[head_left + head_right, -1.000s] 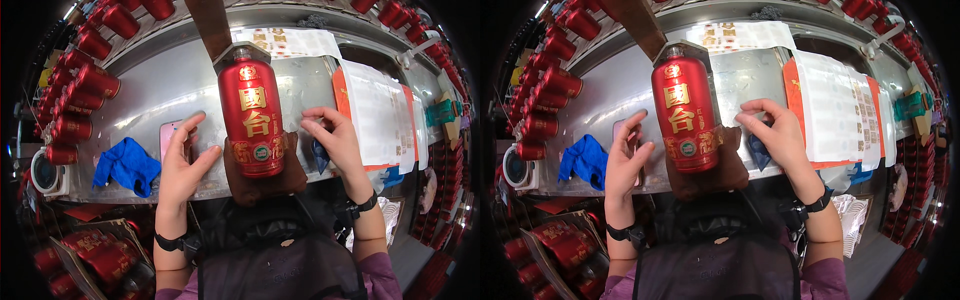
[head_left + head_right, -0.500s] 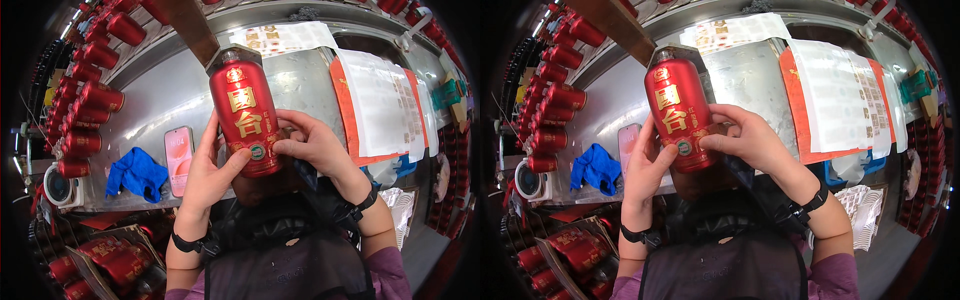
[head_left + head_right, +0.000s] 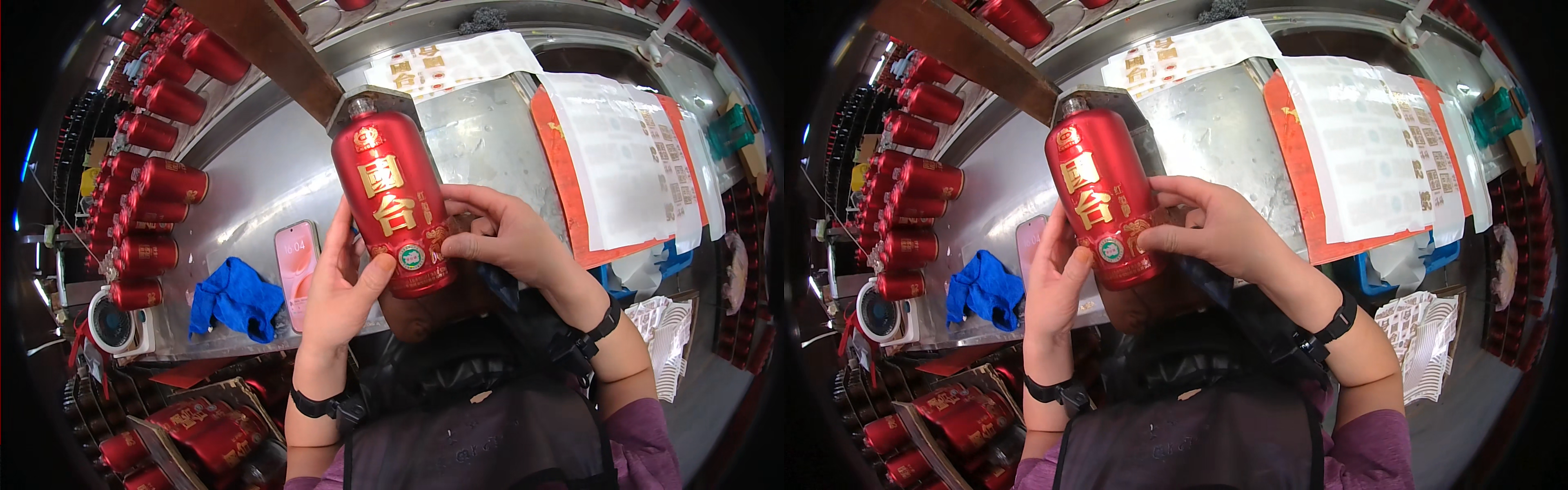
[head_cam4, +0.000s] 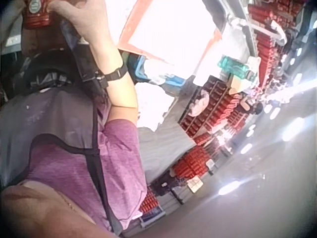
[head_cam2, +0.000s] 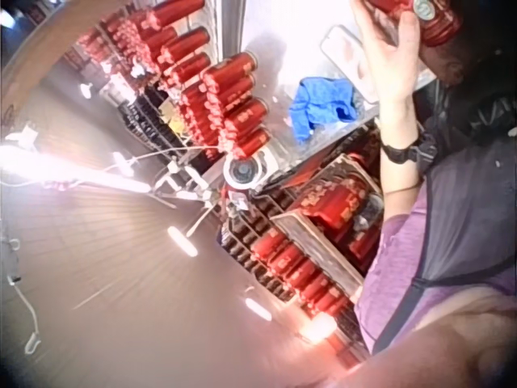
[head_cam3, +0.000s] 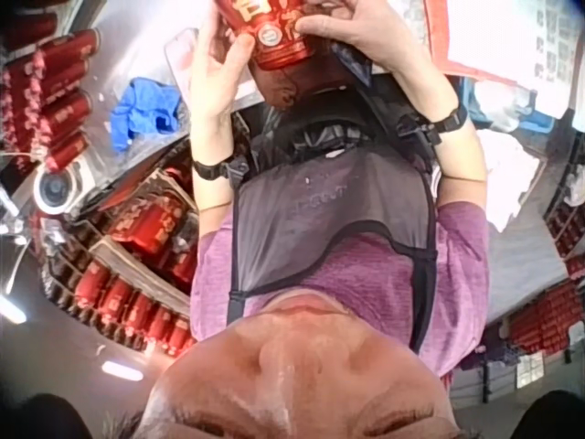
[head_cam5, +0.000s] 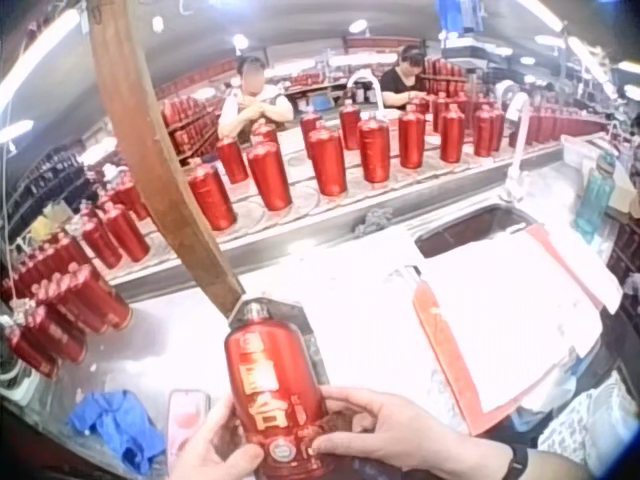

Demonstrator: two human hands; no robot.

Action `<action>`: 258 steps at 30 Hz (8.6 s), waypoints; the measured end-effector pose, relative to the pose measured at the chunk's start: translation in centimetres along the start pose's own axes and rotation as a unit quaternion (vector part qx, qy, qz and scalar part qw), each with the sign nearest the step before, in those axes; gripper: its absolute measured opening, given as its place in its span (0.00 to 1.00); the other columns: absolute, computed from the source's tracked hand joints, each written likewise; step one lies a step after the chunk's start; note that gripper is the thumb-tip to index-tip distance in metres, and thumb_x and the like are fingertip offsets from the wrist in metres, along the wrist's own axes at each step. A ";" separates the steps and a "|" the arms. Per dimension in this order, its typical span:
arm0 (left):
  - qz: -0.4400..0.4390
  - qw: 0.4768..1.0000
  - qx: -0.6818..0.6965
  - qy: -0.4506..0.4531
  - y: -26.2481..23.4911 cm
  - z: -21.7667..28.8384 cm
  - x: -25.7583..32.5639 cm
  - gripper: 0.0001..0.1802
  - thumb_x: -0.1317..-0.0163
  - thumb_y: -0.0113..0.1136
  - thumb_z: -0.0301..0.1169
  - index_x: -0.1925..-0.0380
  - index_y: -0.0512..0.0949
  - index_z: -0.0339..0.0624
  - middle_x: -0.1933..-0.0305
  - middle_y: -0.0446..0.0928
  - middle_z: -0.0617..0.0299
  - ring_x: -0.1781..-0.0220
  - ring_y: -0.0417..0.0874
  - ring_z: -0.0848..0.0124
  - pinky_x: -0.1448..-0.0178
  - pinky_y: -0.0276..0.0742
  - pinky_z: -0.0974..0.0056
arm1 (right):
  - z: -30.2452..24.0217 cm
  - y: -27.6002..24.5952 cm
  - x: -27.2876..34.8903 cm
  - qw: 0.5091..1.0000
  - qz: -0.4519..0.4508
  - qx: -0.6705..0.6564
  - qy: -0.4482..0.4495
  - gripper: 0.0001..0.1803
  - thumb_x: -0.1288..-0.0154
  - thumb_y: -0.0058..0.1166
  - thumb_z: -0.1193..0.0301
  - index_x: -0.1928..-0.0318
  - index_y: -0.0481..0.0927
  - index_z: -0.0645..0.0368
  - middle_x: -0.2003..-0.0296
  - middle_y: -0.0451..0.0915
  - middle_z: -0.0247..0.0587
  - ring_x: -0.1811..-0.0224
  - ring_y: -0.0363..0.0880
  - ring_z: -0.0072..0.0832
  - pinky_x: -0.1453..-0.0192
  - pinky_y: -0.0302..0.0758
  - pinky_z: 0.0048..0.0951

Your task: Applying decorative labels and seals to red liquor bottles on a production line.

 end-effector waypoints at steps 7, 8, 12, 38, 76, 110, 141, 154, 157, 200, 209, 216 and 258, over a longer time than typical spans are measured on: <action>0.033 0.998 -0.050 -0.009 1.2 0.4 -0.4 0.49 0.40 0.71 0.25 0.24 0.52 0.34 0.29 0.66 0.52 0.28 0.67 0.64 0.25 0.63 0.58 | -0.2 0.3 -0.2 1.000 -0.011 -0.024 -0.005 0.36 0.39 0.67 0.79 0.32 0.67 0.68 0.45 0.78 0.41 0.52 0.81 0.18 0.48 0.78 0.20; 0.035 0.998 -0.048 -0.008 1.2 0.4 -0.4 0.49 0.40 0.71 0.24 0.24 0.52 0.34 0.29 0.67 0.52 0.28 0.68 0.64 0.26 0.64 0.58 | -0.1 0.3 -0.2 0.999 -0.013 -0.034 -0.005 0.35 0.38 0.67 0.79 0.32 0.67 0.68 0.45 0.78 0.42 0.52 0.81 0.19 0.48 0.78 0.20; 0.024 0.998 -0.049 -0.008 1.2 0.4 -0.4 0.48 0.40 0.70 0.24 0.24 0.52 0.34 0.29 0.66 0.51 0.28 0.68 0.64 0.25 0.64 0.58 | 0.3 0.1 -0.3 1.000 -0.008 -0.018 -0.010 0.35 0.37 0.66 0.79 0.32 0.67 0.68 0.46 0.78 0.42 0.52 0.81 0.19 0.47 0.78 0.20; 0.006 0.996 -0.086 0.020 -0.8 -3.1 2.2 0.45 0.33 0.66 0.35 0.23 0.52 0.36 0.25 0.58 0.53 0.21 0.56 0.63 0.20 0.50 0.58 | 0.0 0.3 0.2 0.999 0.016 0.035 -0.031 0.40 0.42 0.74 0.68 0.33 0.69 0.70 0.50 0.78 0.38 0.66 0.74 0.10 0.58 0.74 0.16; 0.071 0.974 -0.187 0.108 1.9 0.3 -0.1 0.47 0.34 0.63 0.27 0.24 0.44 0.27 0.31 0.67 0.41 0.32 0.74 0.59 0.28 0.67 0.57 | 0.2 0.8 0.5 0.998 0.026 0.006 -0.065 0.33 0.34 0.66 0.67 0.35 0.70 0.70 0.51 0.80 0.38 0.68 0.74 0.10 0.64 0.73 0.15; -0.013 0.982 -0.183 0.048 0.4 -0.3 -0.7 0.56 0.47 0.75 0.38 0.25 0.52 0.32 0.34 0.72 0.49 0.33 0.74 0.61 0.28 0.66 0.56 | -1.0 0.0 2.2 0.990 0.094 0.057 -0.090 0.14 0.35 0.65 0.74 0.51 0.79 0.64 0.64 0.80 0.28 0.62 0.76 0.13 0.58 0.73 0.18; 0.057 0.866 -0.486 0.100 1.4 0.8 1.2 0.70 0.59 0.83 0.40 0.25 0.44 0.27 0.29 0.62 0.35 0.33 0.69 0.42 0.32 0.68 0.49 | -6.1 -1.4 -0.6 0.946 0.062 0.272 -0.164 0.13 0.43 0.66 0.74 0.55 0.87 0.56 0.66 0.82 0.43 0.64 0.82 0.34 0.56 0.78 0.30; 0.061 0.826 -0.531 0.180 0.6 2.1 1.6 0.63 0.54 0.81 0.41 0.26 0.51 0.28 0.29 0.62 0.34 0.22 0.54 0.38 0.24 0.58 0.44 | -9.7 0.5 1.2 0.837 0.107 0.461 -0.276 0.13 0.44 0.67 0.79 0.56 0.86 0.62 0.72 0.77 0.37 0.71 0.74 0.25 0.65 0.70 0.25; 0.028 0.924 -0.373 0.081 -0.2 0.7 1.6 0.62 0.51 0.80 0.44 0.25 0.50 0.30 0.26 0.57 0.33 0.20 0.50 0.40 0.21 0.54 0.47 | -8.8 0.1 2.2 0.847 0.144 0.445 -0.253 0.12 0.44 0.67 0.80 0.57 0.86 0.63 0.72 0.77 0.36 0.69 0.74 0.25 0.63 0.69 0.25; 0.080 0.977 -0.107 0.165 -0.1 -3.1 0.2 0.46 0.33 0.64 0.44 0.26 0.53 0.27 0.32 0.67 0.38 0.30 0.69 0.53 0.27 0.62 0.56 | -5.6 2.1 7.7 0.862 0.169 0.428 -0.212 0.16 0.47 0.69 0.83 0.55 0.84 0.66 0.66 0.80 0.40 0.66 0.77 0.25 0.63 0.72 0.22; 0.054 0.975 -0.131 0.170 -0.5 -3.2 0.4 0.51 0.34 0.66 0.45 0.25 0.49 0.27 0.30 0.64 0.36 0.28 0.67 0.51 0.25 0.58 0.56 | -5.3 2.4 6.4 0.862 0.176 0.431 -0.200 0.16 0.46 0.67 0.84 0.55 0.84 0.66 0.63 0.81 0.43 0.64 0.78 0.27 0.61 0.73 0.24; 0.056 0.928 -0.313 0.196 0.9 -0.7 1.2 0.72 0.57 0.80 0.52 0.24 0.43 0.28 0.47 0.70 0.41 0.48 0.75 0.46 0.42 0.72 0.52 | -6.2 7.4 4.6 0.686 0.022 0.638 -0.351 0.24 0.58 0.66 0.80 0.55 0.87 0.59 0.65 0.82 0.39 0.63 0.78 0.36 0.58 0.75 0.34; 0.066 0.942 -0.293 0.150 0.1 -1.7 1.3 0.73 0.62 0.81 0.55 0.24 0.46 0.30 0.51 0.71 0.44 0.50 0.79 0.48 0.46 0.76 0.53 | -8.9 6.6 2.2 0.708 -0.034 0.632 -0.314 0.19 0.52 0.67 0.79 0.56 0.88 0.55 0.70 0.79 0.36 0.68 0.77 0.33 0.64 0.73 0.31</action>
Point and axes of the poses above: each hand's wrist, its own x-axis away from the middle knuckle, its own y-axis out of the palm, z = x × y, the point moved 3 cm from there along -x, towards the middle knuckle
